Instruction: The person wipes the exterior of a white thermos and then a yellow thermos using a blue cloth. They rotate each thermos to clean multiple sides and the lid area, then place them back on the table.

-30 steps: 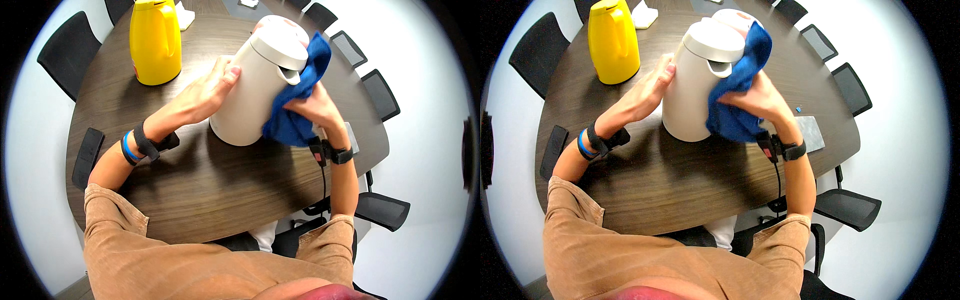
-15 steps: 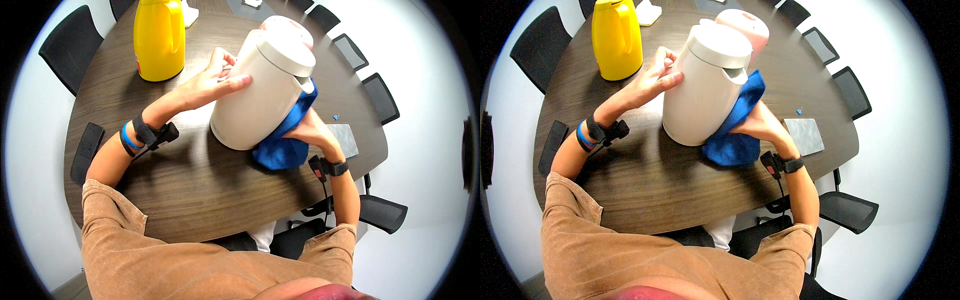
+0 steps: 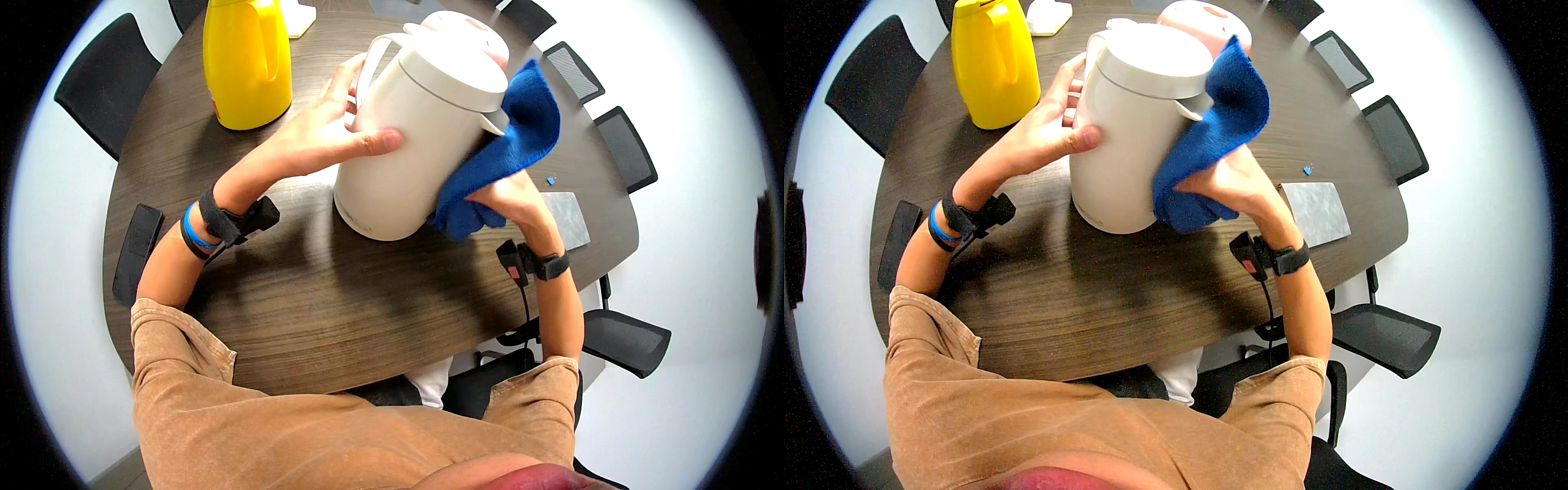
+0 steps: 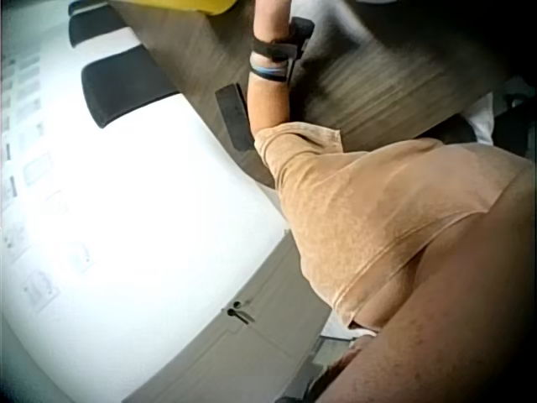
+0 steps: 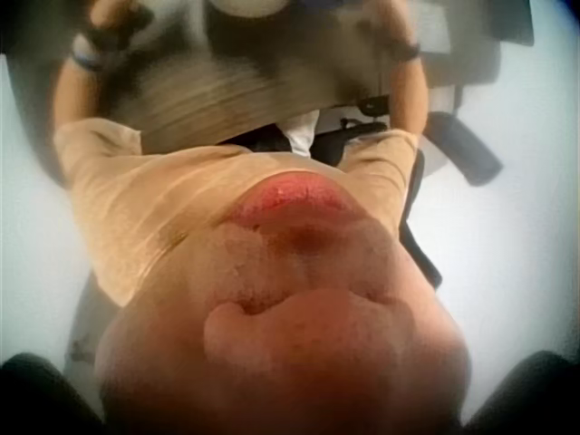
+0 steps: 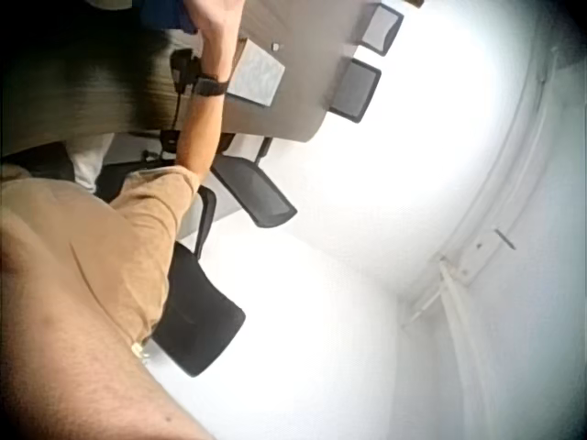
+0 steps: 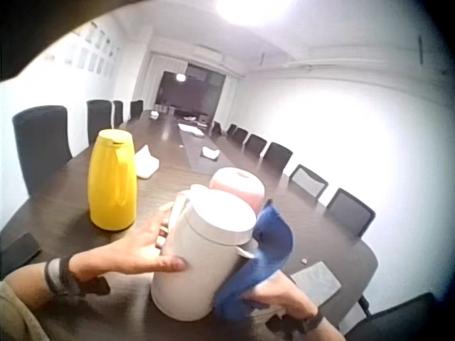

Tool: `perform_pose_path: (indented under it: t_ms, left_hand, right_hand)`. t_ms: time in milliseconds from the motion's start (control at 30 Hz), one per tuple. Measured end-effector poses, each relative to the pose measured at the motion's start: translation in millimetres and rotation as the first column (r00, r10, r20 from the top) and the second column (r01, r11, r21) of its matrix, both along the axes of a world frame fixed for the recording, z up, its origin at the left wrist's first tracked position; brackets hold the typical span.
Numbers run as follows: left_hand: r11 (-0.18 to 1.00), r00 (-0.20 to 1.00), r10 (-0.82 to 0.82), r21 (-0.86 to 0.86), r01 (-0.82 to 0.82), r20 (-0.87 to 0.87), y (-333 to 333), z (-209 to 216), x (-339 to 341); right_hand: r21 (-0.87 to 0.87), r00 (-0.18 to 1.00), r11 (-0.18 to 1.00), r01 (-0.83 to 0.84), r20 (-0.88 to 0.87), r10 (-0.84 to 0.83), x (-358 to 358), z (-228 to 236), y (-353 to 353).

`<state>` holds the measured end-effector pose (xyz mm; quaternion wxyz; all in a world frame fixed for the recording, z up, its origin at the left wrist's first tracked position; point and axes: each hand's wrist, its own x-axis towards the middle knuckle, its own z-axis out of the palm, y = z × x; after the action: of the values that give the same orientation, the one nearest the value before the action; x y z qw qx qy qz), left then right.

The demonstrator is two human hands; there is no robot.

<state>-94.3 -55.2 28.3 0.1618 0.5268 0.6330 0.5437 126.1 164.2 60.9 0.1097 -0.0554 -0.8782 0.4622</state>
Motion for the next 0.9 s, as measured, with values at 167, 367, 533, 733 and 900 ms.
perform_pose_path:
  t_ms: [167, 367, 533, 733, 900]
  left_hand:
    - [0.999, 1.0, 0.024, 0.042, -0.024, -0.005, -2, 3, 3]
    - [0.991, 0.995, 0.092, 0.103, -0.088, -0.04, 2, 1, 2]
    - [0.987, 0.99, 0.126, 0.111, -0.118, -0.065, -1, 1, 8]
    - [0.983, 0.979, 0.145, 0.134, -0.125, -0.146, 1, 1, 7]
    - [0.979, 0.964, 0.188, 0.115, -0.168, -0.189, 1, -2, 10]
  right_hand:
    - [0.175, 0.989, 0.982, -0.07, 0.141, 0.045, 16, -41, 3]
    - [0.284, 0.962, 0.958, 0.024, -0.268, 0.055, 26, -50, 36]
    - [0.185, 0.937, 0.981, 0.059, -0.35, 0.009, 1, -7, 48]
    - [0.287, 0.987, 0.955, -0.074, -0.117, 0.112, 13, -54, 59]
    - [0.324, 0.974, 0.928, -0.186, -0.064, 0.217, 17, -85, 27]
